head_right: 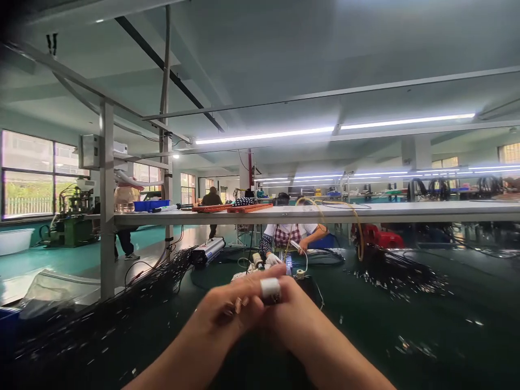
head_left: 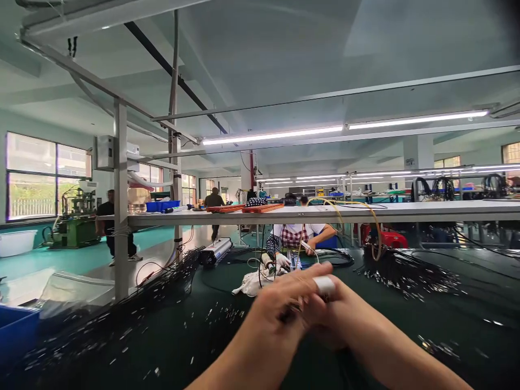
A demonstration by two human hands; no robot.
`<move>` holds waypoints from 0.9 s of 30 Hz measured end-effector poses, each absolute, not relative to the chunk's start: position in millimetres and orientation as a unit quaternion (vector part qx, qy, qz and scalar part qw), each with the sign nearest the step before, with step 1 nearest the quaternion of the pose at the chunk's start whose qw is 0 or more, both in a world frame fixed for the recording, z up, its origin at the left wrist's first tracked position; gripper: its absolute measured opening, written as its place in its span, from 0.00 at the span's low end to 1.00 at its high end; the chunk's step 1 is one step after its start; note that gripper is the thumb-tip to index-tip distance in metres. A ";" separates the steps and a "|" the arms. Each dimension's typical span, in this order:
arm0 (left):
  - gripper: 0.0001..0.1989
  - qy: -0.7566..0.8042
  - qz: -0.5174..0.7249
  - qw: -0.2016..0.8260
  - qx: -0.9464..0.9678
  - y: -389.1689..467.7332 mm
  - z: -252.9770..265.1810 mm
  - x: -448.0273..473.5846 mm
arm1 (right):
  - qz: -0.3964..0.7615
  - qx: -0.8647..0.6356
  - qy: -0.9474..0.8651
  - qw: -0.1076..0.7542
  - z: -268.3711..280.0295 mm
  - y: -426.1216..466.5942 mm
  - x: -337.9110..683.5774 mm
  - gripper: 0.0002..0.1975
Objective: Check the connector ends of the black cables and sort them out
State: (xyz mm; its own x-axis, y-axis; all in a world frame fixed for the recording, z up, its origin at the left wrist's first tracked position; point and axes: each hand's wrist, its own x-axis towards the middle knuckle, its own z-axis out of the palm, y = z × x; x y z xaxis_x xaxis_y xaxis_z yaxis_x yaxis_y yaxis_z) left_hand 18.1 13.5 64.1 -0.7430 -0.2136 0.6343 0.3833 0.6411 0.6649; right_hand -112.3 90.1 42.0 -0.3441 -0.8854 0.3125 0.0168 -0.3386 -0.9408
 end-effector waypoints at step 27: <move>0.19 -0.842 -0.489 0.211 0.082 -12.9 81.8 1.1 | -0.365 -0.544 0.754 0.054 -33.3 146.0 -129.2 0.08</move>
